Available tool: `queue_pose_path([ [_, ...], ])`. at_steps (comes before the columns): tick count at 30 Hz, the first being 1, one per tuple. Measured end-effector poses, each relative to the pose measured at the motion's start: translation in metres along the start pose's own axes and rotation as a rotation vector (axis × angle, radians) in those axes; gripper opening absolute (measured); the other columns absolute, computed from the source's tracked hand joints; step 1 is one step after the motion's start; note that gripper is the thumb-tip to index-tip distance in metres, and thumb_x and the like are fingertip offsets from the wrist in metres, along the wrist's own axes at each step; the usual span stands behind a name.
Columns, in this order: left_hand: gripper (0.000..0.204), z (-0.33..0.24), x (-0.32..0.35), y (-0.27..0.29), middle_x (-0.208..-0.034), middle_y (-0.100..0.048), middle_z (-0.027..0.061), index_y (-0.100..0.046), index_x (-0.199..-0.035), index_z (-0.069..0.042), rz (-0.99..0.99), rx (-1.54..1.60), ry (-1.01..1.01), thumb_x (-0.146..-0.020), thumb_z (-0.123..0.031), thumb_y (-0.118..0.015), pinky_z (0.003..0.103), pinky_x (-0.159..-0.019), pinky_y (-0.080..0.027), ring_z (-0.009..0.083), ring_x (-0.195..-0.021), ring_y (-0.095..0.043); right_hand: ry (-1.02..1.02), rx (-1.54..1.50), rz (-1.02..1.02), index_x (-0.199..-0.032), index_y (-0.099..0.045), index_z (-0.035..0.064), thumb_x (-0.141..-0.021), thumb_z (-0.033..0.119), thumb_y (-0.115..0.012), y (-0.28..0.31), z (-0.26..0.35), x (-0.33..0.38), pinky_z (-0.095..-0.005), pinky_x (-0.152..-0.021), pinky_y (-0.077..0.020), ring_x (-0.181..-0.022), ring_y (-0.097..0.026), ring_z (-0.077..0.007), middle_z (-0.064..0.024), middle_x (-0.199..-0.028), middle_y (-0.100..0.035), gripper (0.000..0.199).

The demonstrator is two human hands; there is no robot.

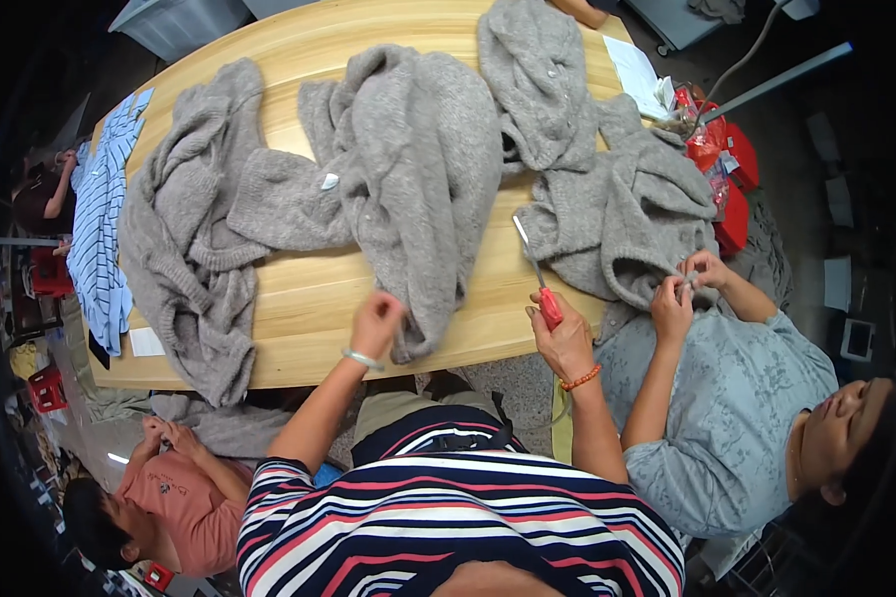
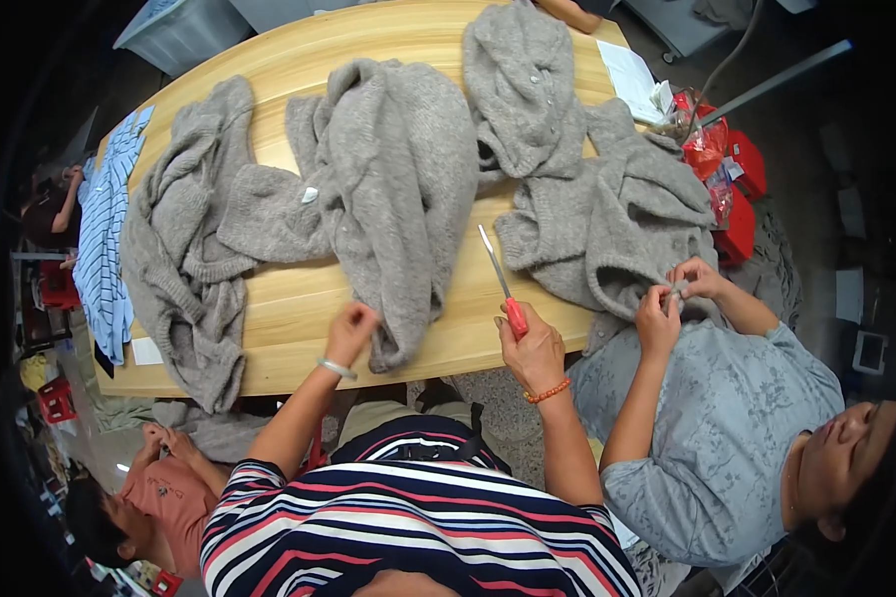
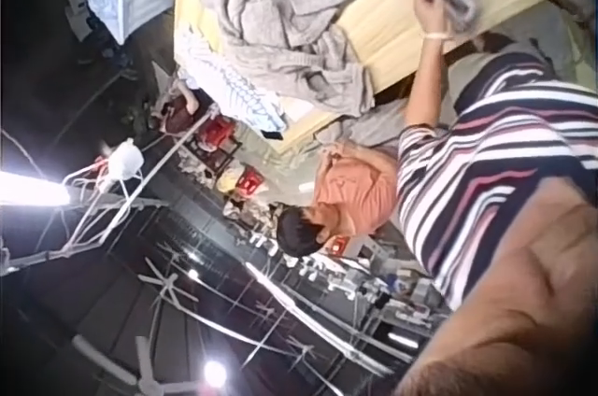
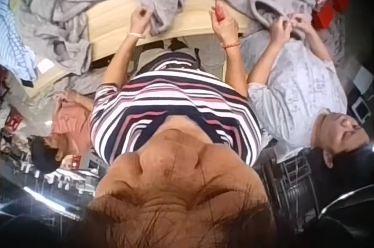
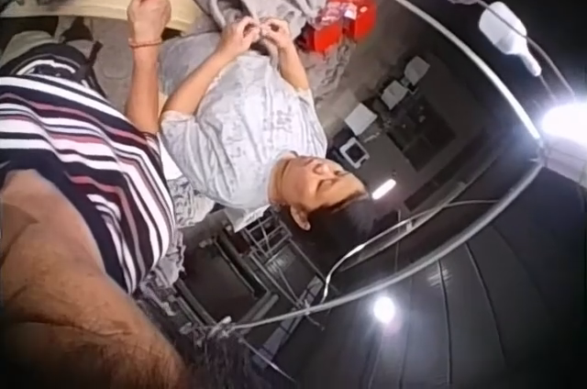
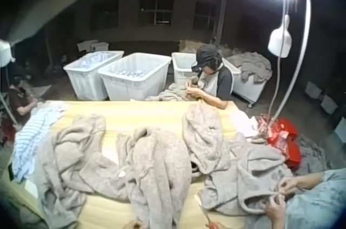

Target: Trimming loose threads from grey knitted garments using scissors.

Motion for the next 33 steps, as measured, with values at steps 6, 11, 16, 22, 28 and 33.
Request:
queue_pose_path([
  [6, 0.024, 0.000, -0.078, 0.002, -0.087, -0.064, 0.0038, -0.060, -0.105, -0.004, -0.306, 0.442, 0.415, -0.089, -0.015, -0.073, 0.035, -0.058, -0.054, 0.0130, -0.077, -0.062, 0.014, 0.018, 0.062, -0.113, -0.065, 0.0123, -0.090, 0.028, -0.067, -0.014, 0.002, 0.009, -0.0490, -0.076, -0.0526, -0.086, -0.067, -0.0435, -0.0216, -0.088, -0.070, 0.028],
  [11, 0.026, -0.004, -0.111, 0.011, -0.106, -0.071, 0.0097, -0.060, -0.119, -0.006, -0.067, 0.845, 0.241, -0.093, -0.008, -0.063, 0.038, -0.076, -0.059, 0.0225, -0.091, -0.069, 0.078, -0.001, 0.064, -0.113, -0.065, 0.0134, -0.090, 0.029, -0.066, -0.011, 0.008, 0.012, -0.0499, -0.075, -0.0523, -0.084, -0.067, -0.0433, -0.0211, -0.087, -0.069, 0.028],
  [16, 0.030, -0.051, -0.114, 0.063, -0.107, -0.067, 0.0073, -0.058, -0.120, -0.004, -0.281, 0.773, -0.060, -0.091, -0.003, -0.066, 0.038, -0.088, -0.055, 0.0196, -0.096, -0.065, 0.082, -0.004, 0.055, -0.113, -0.064, 0.0129, -0.090, 0.029, -0.066, -0.008, 0.005, 0.015, -0.0504, -0.074, -0.0522, -0.082, -0.066, -0.0437, -0.0212, -0.085, -0.069, 0.028],
  [22, 0.016, -0.279, -0.077, 0.103, -0.104, -0.069, 0.0101, -0.062, -0.108, -0.002, -0.503, 0.476, -0.664, -0.093, -0.007, -0.063, 0.035, -0.086, -0.055, 0.0208, -0.093, -0.067, 0.035, 0.020, 0.045, -0.111, -0.063, 0.0121, -0.089, 0.029, -0.066, -0.004, -0.010, 0.021, -0.0510, -0.073, -0.0524, -0.082, -0.066, -0.0437, -0.0221, -0.082, -0.068, 0.028],
  [28, 0.030, -0.192, -0.051, -0.013, -0.096, -0.062, 0.0137, -0.065, -0.109, -0.006, 0.191, -0.792, -0.981, -0.079, -0.007, -0.068, 0.041, -0.072, -0.052, 0.0320, -0.083, -0.062, 0.028, 0.016, 0.018, -0.110, -0.063, 0.0125, -0.089, 0.029, -0.066, 0.005, -0.023, 0.030, -0.0508, -0.073, -0.0524, -0.082, -0.067, -0.0432, -0.0219, -0.083, -0.068, 0.028],
  [33, 0.027, -0.087, -0.031, -0.024, -0.095, -0.068, 0.0192, -0.067, -0.106, -0.009, 0.306, -0.792, -0.316, -0.088, -0.029, -0.069, 0.048, -0.081, -0.051, 0.0397, -0.093, -0.064, -0.019, 0.003, 0.003, -0.110, -0.064, 0.0128, -0.089, 0.030, -0.066, 0.014, -0.027, 0.032, -0.0506, -0.074, -0.0524, -0.082, -0.066, -0.0434, -0.0217, -0.084, -0.068, 0.027],
])
Point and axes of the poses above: each hand's wrist, its own x-axis away from the middle knuckle, its own y-axis out of the back of the hand, z = x × y, the point moved 2 cm from there along -x, towards the middle knuckle
